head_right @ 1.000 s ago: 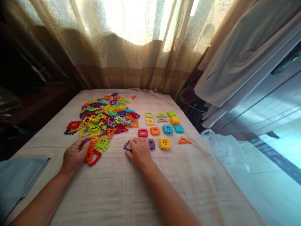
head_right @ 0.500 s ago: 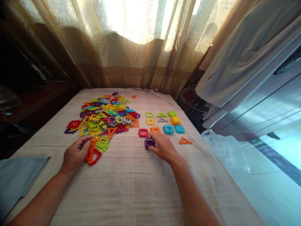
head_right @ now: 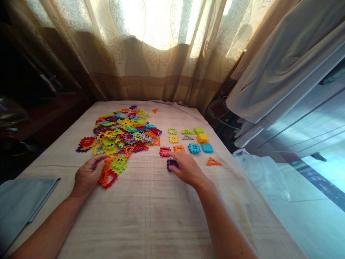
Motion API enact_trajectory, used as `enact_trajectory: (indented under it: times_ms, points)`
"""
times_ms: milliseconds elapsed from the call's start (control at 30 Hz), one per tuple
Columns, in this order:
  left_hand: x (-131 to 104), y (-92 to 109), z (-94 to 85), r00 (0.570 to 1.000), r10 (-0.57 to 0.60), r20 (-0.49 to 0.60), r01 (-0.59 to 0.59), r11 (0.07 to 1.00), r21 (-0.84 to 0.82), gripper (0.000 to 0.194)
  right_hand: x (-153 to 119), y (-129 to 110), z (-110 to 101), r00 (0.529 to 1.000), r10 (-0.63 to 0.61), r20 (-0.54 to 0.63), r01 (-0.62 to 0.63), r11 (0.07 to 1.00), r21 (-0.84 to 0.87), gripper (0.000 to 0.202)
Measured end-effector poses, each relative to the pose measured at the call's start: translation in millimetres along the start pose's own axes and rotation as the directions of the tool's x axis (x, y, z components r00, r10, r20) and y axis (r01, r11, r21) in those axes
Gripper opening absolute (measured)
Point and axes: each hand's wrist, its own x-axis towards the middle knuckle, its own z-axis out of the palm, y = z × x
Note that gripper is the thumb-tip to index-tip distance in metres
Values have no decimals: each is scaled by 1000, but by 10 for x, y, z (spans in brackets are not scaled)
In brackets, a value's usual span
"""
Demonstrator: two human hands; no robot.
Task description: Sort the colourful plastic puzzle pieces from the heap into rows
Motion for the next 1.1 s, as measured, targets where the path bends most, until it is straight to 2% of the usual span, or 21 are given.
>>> enact_trajectory:
  times_ms: [100, 233, 333, 433, 533, 667, 833, 967, 1100]
  points:
    - [17, -40, 11, 999, 4, -35, -5, 1000, -16, 32, 123, -214, 109, 999, -19, 31, 19, 1000, 4, 41]
    - [39, -119, 49, 997, -59, -52, 52, 991, -121, 36, 321, -568, 387, 986, -118, 118, 117, 993, 20, 34]
    - [43, -147, 70, 992, -122, -27, 115, 976, -183, 37, 445, -804, 582, 966, -204, 157, 201, 979, 35, 39]
    - [39, -146, 76, 991, -130, 4, 127, 961, -245, 38, 568, -963, 712, 965, -236, 116, 235, 972, 18, 49]
    - [32, -138, 76, 994, -111, 18, 112, 964, -240, 37, 747, -1028, 779, 984, -168, 52, 170, 985, -29, 54]
    - [27, -136, 83, 995, -87, 50, 96, 967, -238, 38, 1091, -994, 784, 999, -34, -34, 31, 997, -76, 52]
    - [39, -133, 91, 994, -93, 59, 106, 954, -282, 37, 1466, -957, 792, 998, 45, -46, -50, 991, -121, 49]
    - [48, -141, 97, 991, -109, 76, 127, 945, -301, 37, 1559, -1025, 880, 997, 81, -17, -83, 983, -162, 37]
    - [52, -197, 125, 990, -107, 87, 129, 945, -300, 40, 1467, -1100, 934, 998, -5, -57, -2, 994, -113, 22]
